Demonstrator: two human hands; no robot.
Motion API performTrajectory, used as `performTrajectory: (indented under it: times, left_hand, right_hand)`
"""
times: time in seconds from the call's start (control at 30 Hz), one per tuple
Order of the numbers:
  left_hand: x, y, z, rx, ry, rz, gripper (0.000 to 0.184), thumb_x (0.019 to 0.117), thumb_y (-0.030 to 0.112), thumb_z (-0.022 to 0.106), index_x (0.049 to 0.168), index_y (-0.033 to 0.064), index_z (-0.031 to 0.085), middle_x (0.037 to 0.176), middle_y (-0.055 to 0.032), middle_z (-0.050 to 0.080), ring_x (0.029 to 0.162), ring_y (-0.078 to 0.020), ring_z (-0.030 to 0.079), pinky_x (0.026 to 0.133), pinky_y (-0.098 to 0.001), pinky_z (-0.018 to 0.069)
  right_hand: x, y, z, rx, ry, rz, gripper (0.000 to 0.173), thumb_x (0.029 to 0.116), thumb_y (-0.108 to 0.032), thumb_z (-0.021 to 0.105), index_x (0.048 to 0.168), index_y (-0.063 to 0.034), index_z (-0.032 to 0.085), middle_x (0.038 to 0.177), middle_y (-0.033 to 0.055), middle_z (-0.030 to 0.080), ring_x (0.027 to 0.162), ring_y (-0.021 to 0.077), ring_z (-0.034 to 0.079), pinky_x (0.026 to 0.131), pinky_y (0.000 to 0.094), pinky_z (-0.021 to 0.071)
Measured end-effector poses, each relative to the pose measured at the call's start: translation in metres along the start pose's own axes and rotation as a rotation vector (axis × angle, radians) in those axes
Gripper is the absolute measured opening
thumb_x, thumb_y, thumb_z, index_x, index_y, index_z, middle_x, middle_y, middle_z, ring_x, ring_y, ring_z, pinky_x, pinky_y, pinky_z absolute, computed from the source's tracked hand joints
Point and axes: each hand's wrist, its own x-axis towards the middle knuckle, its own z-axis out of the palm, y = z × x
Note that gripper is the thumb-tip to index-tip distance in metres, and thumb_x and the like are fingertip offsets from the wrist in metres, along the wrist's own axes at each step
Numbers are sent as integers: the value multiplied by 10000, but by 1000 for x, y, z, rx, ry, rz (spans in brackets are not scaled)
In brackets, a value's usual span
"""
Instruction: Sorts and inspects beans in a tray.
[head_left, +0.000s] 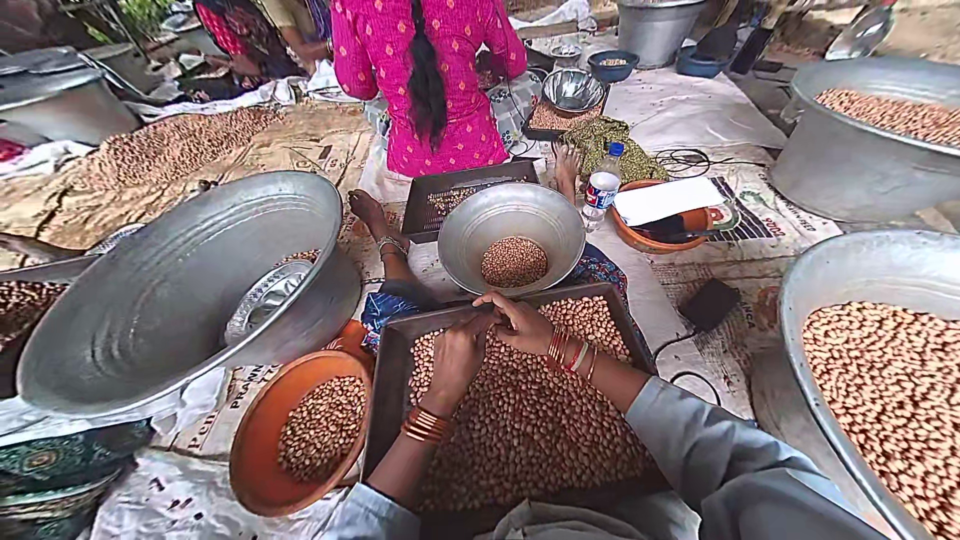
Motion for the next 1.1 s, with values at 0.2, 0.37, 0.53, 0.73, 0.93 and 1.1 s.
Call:
performTrajectory:
  times: [0.2, 0.37, 0.53, 0.73, 0.93, 1.1]
  left_hand:
    - [2, -5, 0, -71, -29, -23, 234, 1023, 118, 571, 1061, 107, 802, 1011, -104, 783, 903, -292, 763, 795, -512, 593]
    - [3, -6, -1, -112, -66, -34, 238, 1021, 118, 576, 1120, 127, 792, 1077, -90, 778, 952, -282, 758, 831, -511, 590]
    - [2, -5, -1, -108, -73, -39, 240, 1025, 116, 573, 1119, 131, 793, 1100, -81, 777, 961, -281, 758, 835, -512, 591]
    - [0, -3, -1, -104, -70, -14, 254, 1024, 91, 552, 1104, 109, 792, 1066, -104, 777, 944, -297, 759, 817, -522, 591]
    - [1, -2, -1, -111, -66, 1, 253, 1020, 81, 551, 1093, 98, 792, 1055, -108, 775, 924, -294, 759, 811, -506, 596]
    - [2, -3, -3, -114, -66, -11, 272, 1028, 80, 534, 1108, 112, 792, 1066, -94, 773, 940, -278, 756, 834, -495, 596]
  right_hand:
    - [1, 1, 1, -4, 33, 30, 550, 974, -101, 575, 1510, -79, 452, 1002, 177, 664, 905, 277, 638, 880, 433, 519]
    - [1, 3, -1, 29, 34, 46, 559, 975, -115, 603, 1511, -75, 447, 1065, 183, 661, 950, 266, 642, 899, 421, 524]
    - [2, 4, 1, 39, 36, 37, 549, 973, -108, 591, 1503, -72, 455, 1035, 177, 665, 933, 257, 641, 892, 414, 523]
    - [3, 2, 0, 4, -4, 56, 546, 977, -120, 585, 1506, -89, 456, 989, 168, 653, 881, 258, 625, 855, 422, 518]
    - [2, 2, 0, 30, 4, 69, 574, 951, -107, 596, 1508, -92, 456, 1001, 162, 651, 886, 239, 622, 856, 406, 515]
    - [1, 4, 0, 133, 37, 67, 545, 968, -99, 598, 1495, -71, 465, 994, 132, 658, 880, 179, 625, 854, 347, 522]
